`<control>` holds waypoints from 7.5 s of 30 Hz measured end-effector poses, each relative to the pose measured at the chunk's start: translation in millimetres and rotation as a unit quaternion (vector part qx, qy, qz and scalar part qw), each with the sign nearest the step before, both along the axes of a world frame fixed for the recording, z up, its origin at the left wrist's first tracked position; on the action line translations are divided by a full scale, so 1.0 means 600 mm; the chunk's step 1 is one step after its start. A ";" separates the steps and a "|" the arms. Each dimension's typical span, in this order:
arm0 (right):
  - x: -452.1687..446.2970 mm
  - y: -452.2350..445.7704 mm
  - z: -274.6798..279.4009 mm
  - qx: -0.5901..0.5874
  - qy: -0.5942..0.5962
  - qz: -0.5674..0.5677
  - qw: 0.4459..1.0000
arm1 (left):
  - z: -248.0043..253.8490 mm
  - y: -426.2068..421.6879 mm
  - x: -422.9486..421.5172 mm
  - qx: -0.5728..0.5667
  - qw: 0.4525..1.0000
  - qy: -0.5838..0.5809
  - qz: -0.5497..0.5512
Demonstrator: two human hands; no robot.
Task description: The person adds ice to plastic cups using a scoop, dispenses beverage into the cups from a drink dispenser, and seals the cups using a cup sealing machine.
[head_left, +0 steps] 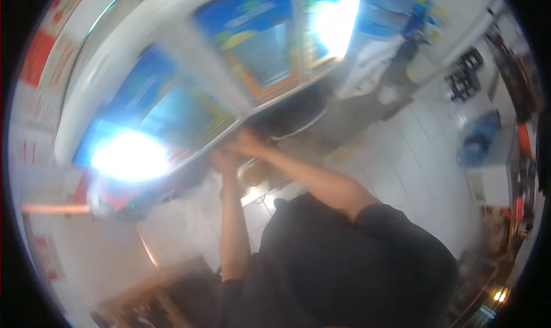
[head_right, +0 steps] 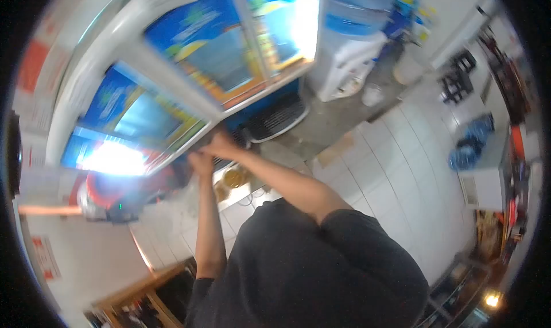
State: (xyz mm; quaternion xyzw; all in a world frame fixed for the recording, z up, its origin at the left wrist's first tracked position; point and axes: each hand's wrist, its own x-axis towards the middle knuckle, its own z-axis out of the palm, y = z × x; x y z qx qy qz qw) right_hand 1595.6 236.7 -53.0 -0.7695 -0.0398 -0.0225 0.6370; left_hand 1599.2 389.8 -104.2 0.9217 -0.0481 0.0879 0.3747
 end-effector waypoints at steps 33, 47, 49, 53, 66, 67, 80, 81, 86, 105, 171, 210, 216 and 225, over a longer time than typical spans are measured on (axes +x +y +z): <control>-0.165 -0.880 -0.339 -0.090 0.043 -0.551 0.829 | 0.023 -0.022 -0.021 -0.036 0.984 -0.040 0.170; -0.277 -0.655 -0.269 -0.115 0.042 -0.502 0.856 | 0.061 -0.069 -0.013 -0.155 0.983 -0.050 0.081; -0.293 -0.613 -0.256 -0.042 0.050 -0.471 0.880 | 0.050 -0.070 -0.009 -0.152 0.980 -0.071 0.109; -0.312 -0.563 -0.239 -0.027 0.053 -0.454 0.889 | 0.050 -0.071 -0.011 -0.156 0.981 -0.030 0.114; -0.284 -0.472 -0.206 -0.015 -0.008 -0.362 0.932 | 0.076 -0.086 -0.005 -0.293 0.955 -0.032 0.017; -0.280 -0.466 -0.204 -0.024 -0.007 -0.353 0.935 | 0.074 -0.087 -0.002 -0.265 0.962 -0.068 0.012; -0.252 -0.353 -0.143 -0.015 0.022 -0.244 0.970 | 0.087 -0.077 -0.005 -0.273 0.955 -0.106 -0.037; -0.247 -0.349 -0.142 -0.044 0.019 -0.249 0.967 | 0.093 -0.076 -0.007 -0.266 0.956 -0.116 -0.041; -0.220 -0.335 -0.143 -0.072 -0.032 -0.212 0.974 | 0.107 -0.068 -0.017 -0.291 0.956 -0.021 -0.037; -0.066 -0.025 0.011 0.010 -0.027 -0.065 0.997 | 0.043 0.141 -0.110 -0.240 0.968 -0.061 -0.027; -0.013 0.037 0.040 -0.119 -0.122 -0.119 0.978 | -0.445 0.614 -0.586 -0.631 0.597 0.187 0.459; 0.004 0.022 0.005 -0.007 -0.104 -0.097 0.990 | -0.567 0.437 -0.700 -0.422 0.723 0.472 0.277; 0.004 0.030 0.007 0.009 -0.124 -0.092 0.988 | -0.565 0.453 -0.715 -0.472 0.702 0.441 0.300; 0.006 0.010 -0.007 -0.118 -0.146 -0.137 0.973 | -0.406 0.476 -0.614 -0.471 0.748 0.324 0.338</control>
